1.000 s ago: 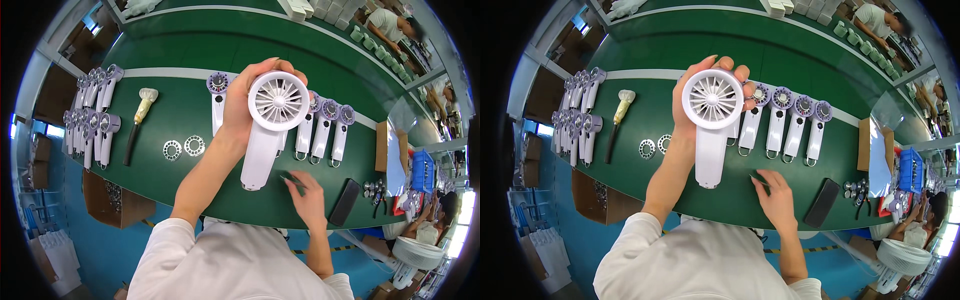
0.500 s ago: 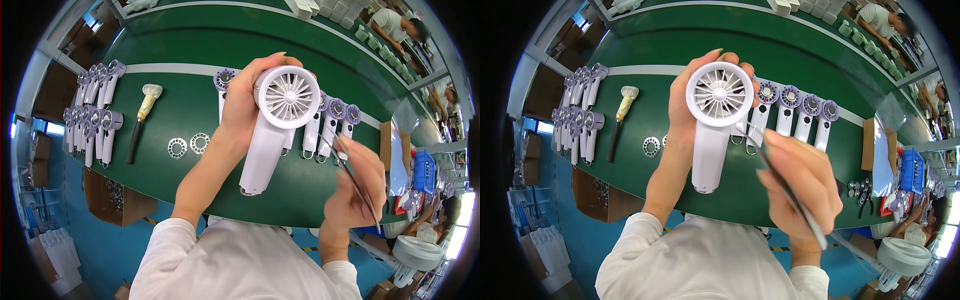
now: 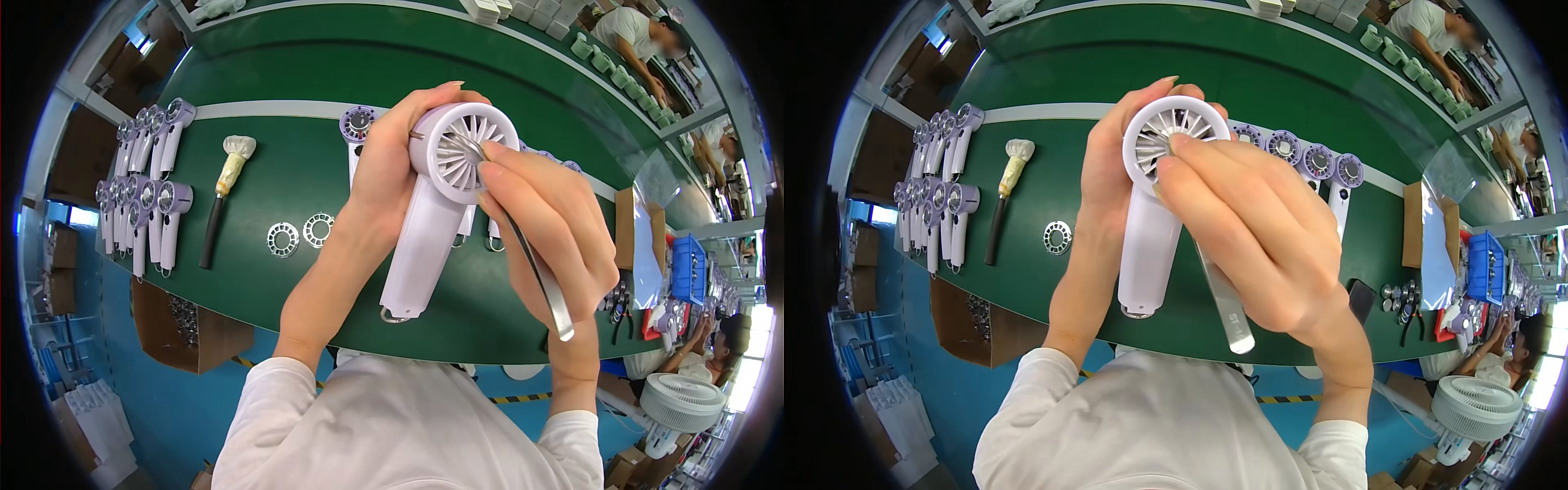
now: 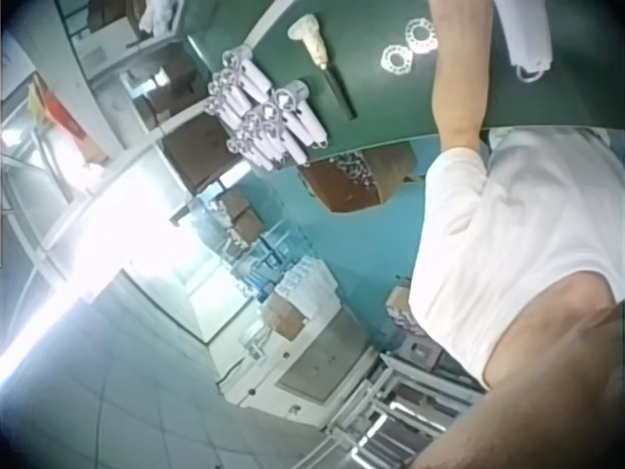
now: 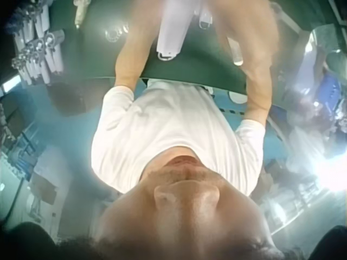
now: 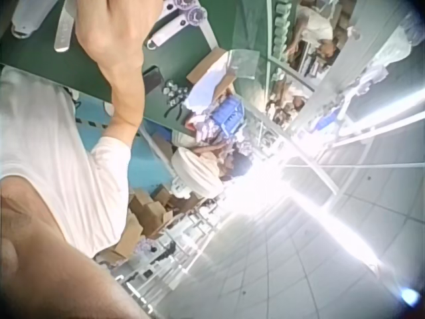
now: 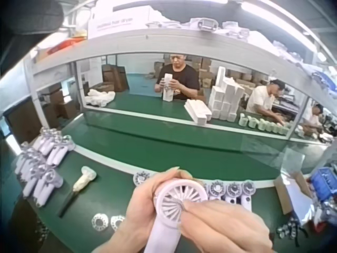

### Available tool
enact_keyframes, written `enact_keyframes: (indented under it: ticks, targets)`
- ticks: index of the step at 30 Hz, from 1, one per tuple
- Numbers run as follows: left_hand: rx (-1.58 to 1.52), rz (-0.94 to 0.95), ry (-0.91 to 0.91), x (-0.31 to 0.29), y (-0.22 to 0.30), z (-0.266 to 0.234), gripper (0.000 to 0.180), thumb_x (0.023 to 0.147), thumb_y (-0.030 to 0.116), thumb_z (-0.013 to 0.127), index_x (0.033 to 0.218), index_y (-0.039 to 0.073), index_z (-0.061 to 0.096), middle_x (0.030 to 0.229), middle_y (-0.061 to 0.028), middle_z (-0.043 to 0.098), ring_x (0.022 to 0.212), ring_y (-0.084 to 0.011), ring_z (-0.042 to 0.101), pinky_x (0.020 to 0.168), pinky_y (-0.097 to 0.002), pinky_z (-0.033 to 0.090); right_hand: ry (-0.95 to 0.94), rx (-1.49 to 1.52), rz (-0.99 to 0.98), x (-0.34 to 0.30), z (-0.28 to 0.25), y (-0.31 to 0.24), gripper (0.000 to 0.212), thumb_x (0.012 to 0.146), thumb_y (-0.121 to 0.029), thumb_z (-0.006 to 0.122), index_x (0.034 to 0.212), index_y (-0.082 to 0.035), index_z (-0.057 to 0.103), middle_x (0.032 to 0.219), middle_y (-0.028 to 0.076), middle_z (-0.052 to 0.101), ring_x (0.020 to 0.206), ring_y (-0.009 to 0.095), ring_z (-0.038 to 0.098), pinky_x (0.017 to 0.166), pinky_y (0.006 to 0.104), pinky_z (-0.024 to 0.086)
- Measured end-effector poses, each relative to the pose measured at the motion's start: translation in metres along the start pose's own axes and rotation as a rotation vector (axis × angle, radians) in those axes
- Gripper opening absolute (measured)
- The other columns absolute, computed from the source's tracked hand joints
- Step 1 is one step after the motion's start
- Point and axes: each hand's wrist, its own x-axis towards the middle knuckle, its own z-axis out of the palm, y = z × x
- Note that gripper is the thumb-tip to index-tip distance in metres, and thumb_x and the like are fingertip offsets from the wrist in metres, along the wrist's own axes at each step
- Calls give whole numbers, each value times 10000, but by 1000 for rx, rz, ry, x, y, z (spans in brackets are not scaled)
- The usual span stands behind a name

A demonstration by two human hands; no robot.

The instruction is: The person uses tweezers to work on the internal fan blades of handheld fans, positions metal rings onto the fans, and taps the rings into place with a padded hammer.

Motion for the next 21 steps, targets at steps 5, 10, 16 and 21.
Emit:
enact_keyframes:
  ticks: [5,10,16,21]
  targets:
    - [-32,-15,-49,2,1,-6,265,976,246,556,953,7,669,903,-189,706,832,-272,688,753,-386,585,-77,-47,70,1,-4,-7,312,734,61,778,1029,24,687,1062,160,714,906,320,699,799,376,584]
    - [-7,12,-32,-2,1,-1,254,975,240,550,949,13,661,899,-171,707,823,-263,685,760,-381,582,-168,-149,-79,5,-5,-5,408,648,27,733,1050,67,672,1076,200,690,902,336,694,778,406,599]
    - [72,57,-1,-2,-2,1,263,974,265,547,952,26,656,881,-119,698,790,-211,673,724,-343,568,-232,-116,-84,10,-9,-5,387,643,-8,703,1018,76,657,1029,198,670,884,343,677,735,405,592]
    - [167,110,-21,-2,-2,-1,285,978,290,545,948,30,659,845,-73,685,761,-168,664,692,-308,553,-308,-71,-32,18,-17,-10,378,646,-31,697,1008,67,654,1032,170,658,889,328,666,731,395,579]
